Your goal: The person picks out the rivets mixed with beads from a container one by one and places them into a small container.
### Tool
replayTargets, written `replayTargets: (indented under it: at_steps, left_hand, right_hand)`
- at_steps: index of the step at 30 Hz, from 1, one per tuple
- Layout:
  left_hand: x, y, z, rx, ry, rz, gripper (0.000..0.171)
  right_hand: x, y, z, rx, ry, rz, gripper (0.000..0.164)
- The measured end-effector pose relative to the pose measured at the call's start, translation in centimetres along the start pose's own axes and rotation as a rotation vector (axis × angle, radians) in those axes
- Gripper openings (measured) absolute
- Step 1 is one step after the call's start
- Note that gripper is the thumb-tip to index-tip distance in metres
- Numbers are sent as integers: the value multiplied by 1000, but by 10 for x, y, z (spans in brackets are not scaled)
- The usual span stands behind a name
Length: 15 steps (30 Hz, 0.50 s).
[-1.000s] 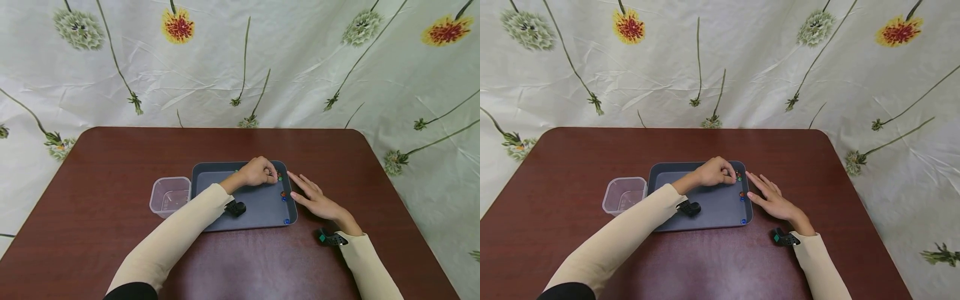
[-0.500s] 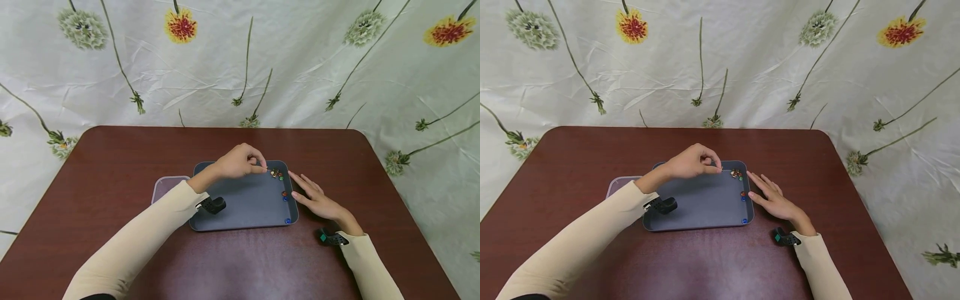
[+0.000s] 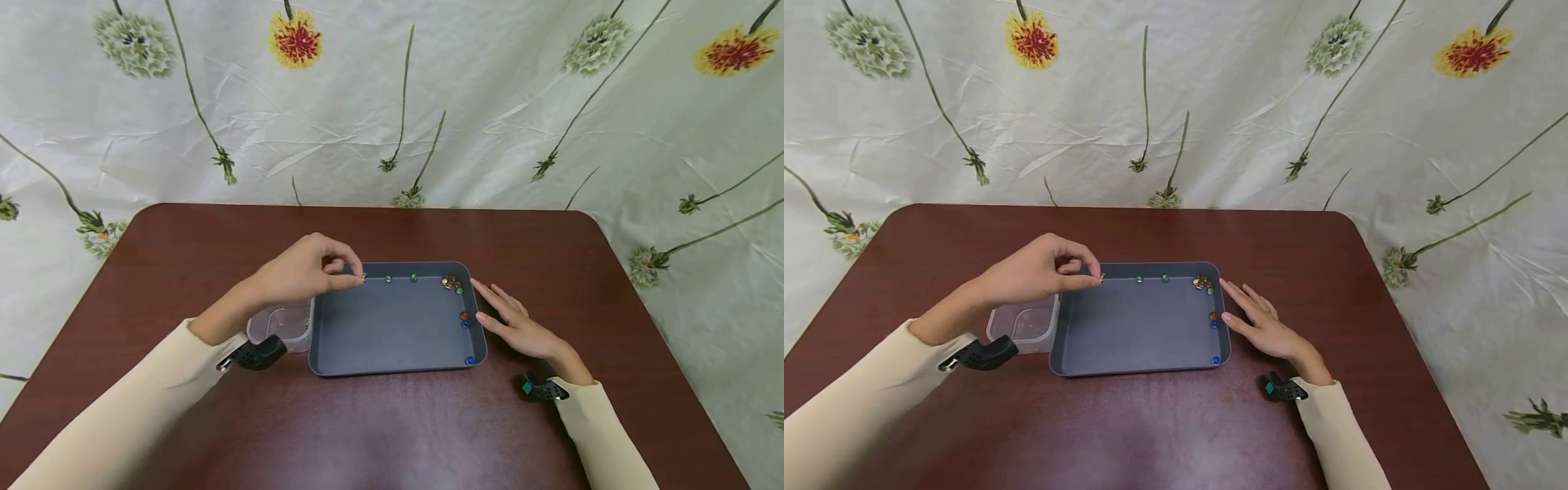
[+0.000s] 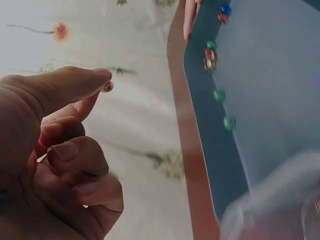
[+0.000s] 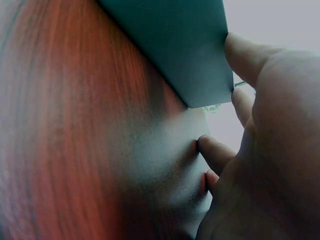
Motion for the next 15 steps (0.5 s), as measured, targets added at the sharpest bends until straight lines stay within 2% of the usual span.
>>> replayTargets:
  at_steps: [6, 15]
  left_hand:
    - [-38, -15, 23, 38, -57, -12, 5]
    - [-69, -23, 50, 137, -118, -55, 4]
  right_hand:
    - [0, -2, 1, -10, -2, 0, 64]
    - [-1, 0, 1, -4, -11, 7, 64]
Point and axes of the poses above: each hand's wrist, its own x-axis towards the middle knuckle, its own y-axis out of the palm, z = x × y, the point moved 6 cm from there along x, towards the middle knuckle, and after that the axes turned 3 degrees about -x, right-handed, at the moved point
